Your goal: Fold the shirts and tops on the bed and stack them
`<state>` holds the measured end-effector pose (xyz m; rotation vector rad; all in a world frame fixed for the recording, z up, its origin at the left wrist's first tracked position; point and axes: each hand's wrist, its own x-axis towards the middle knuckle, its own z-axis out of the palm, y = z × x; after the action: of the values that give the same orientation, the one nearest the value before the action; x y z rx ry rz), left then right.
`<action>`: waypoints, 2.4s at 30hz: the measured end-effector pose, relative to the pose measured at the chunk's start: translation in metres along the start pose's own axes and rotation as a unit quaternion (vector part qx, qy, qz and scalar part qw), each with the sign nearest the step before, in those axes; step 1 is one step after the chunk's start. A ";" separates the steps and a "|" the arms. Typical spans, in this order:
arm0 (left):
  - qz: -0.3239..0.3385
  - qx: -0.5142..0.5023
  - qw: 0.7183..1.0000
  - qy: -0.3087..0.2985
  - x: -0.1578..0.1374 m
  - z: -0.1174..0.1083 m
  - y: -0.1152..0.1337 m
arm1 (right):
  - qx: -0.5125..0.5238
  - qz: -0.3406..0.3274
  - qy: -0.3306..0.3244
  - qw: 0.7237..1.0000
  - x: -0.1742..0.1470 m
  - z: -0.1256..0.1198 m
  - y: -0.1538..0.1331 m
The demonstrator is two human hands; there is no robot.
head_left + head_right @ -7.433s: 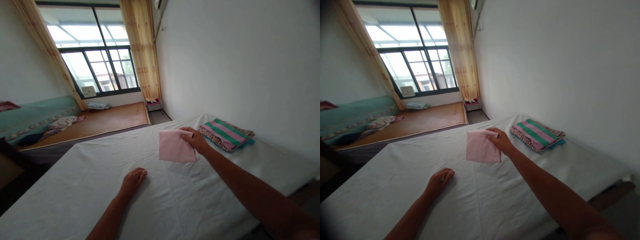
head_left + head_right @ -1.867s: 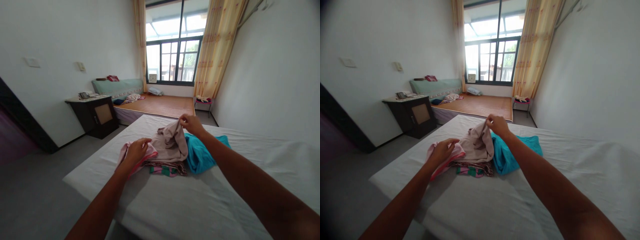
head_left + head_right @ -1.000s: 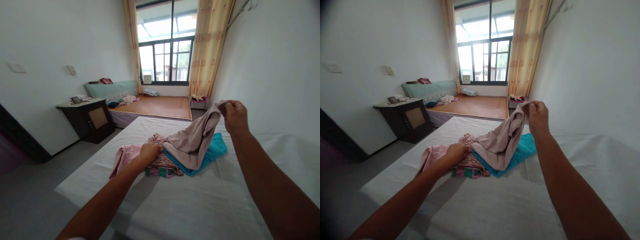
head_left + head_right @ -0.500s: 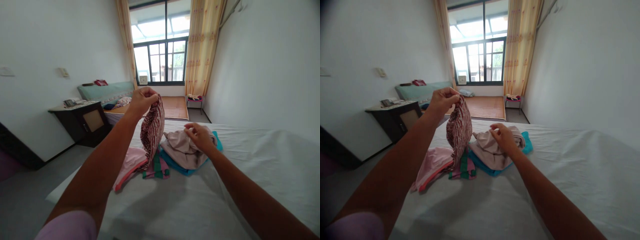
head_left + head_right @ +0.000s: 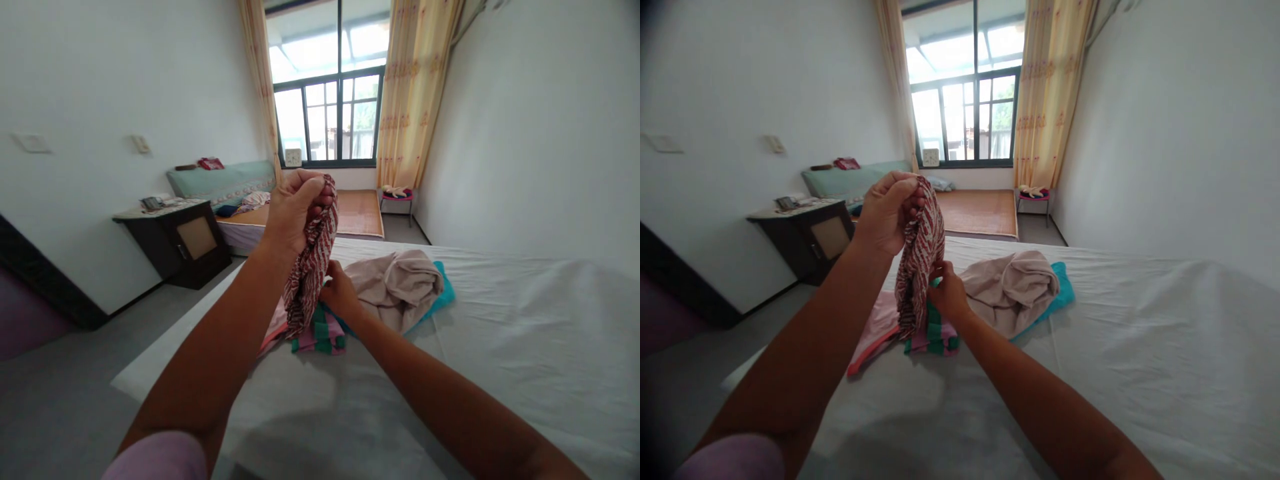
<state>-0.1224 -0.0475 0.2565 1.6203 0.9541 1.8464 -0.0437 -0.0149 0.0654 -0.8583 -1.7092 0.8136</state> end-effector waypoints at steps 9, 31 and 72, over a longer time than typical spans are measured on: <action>0.037 0.027 0.998 0.036 -0.008 -0.023 0.000 | -0.111 -0.046 -0.057 0.991 0.017 -0.027 -0.002; 0.006 0.248 0.965 0.087 0.003 -0.107 -0.095 | -0.048 -0.118 0.186 0.974 0.133 -0.136 -0.029; -0.164 0.509 0.796 -0.282 -0.085 -0.114 -0.092 | -0.289 -0.136 -0.127 0.939 -0.010 -0.109 0.008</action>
<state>-0.2272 -0.0738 0.1260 2.1661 1.9188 0.4495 0.0645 -0.0062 0.0823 -0.8946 -2.2926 0.2304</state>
